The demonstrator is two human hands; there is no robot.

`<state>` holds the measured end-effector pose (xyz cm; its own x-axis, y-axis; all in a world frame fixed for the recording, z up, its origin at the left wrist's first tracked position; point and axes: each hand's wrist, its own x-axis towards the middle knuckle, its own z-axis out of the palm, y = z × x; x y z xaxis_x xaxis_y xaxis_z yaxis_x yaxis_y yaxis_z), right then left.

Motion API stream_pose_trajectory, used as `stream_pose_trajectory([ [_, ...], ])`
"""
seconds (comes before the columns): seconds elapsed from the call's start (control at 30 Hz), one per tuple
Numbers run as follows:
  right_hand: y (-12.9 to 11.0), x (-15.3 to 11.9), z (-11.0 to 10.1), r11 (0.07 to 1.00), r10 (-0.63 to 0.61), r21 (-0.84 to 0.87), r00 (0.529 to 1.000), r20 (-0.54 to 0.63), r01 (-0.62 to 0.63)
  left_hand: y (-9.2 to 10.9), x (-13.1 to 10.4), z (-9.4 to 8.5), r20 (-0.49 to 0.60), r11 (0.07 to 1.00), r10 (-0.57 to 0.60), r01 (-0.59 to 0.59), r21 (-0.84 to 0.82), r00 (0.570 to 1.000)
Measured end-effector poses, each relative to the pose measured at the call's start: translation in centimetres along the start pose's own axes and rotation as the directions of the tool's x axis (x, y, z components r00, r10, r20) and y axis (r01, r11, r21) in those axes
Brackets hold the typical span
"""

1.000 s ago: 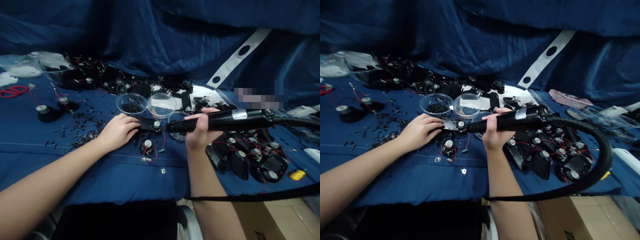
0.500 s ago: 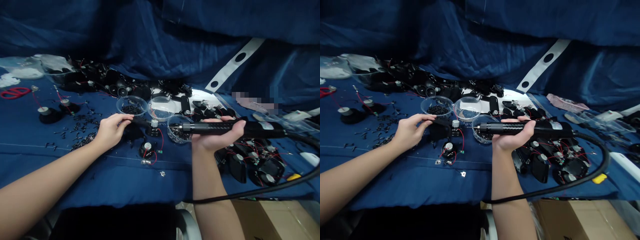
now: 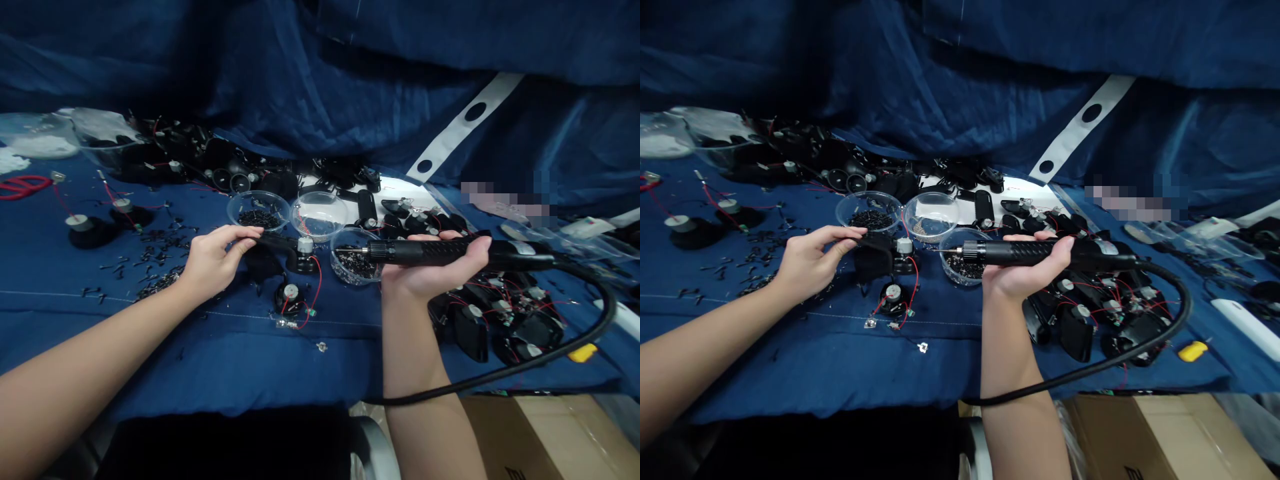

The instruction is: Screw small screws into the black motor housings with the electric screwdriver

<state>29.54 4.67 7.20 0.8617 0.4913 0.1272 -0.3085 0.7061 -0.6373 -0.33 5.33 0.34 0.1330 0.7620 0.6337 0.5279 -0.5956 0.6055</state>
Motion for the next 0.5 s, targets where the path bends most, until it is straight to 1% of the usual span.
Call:
stream_pose_trajectory([
  [0.2, 0.12, 0.07, -0.03, 0.999, 0.019, 0.032, 0.999, 0.025, -0.02, 0.03, -0.06, 0.05, 0.0, 1.0, -0.007, 0.007, -0.001, 1.0],
  [0.37, 0.03, 0.14, -0.07, 0.998, 0.049, 0.03, 0.999, 0.018, -0.05, 0.06, -0.07, 0.08, -0.002, 1.0, -0.012, 0.012, -0.007, 1.0],
  [0.5, -0.09, 0.2, -0.15, 0.998, 0.042, 0.044, 0.999, 0.005, -0.043, 0.08, -0.08, 0.11, -0.01, 1.0, 0.0, 0.0, -0.004, 1.0],
])
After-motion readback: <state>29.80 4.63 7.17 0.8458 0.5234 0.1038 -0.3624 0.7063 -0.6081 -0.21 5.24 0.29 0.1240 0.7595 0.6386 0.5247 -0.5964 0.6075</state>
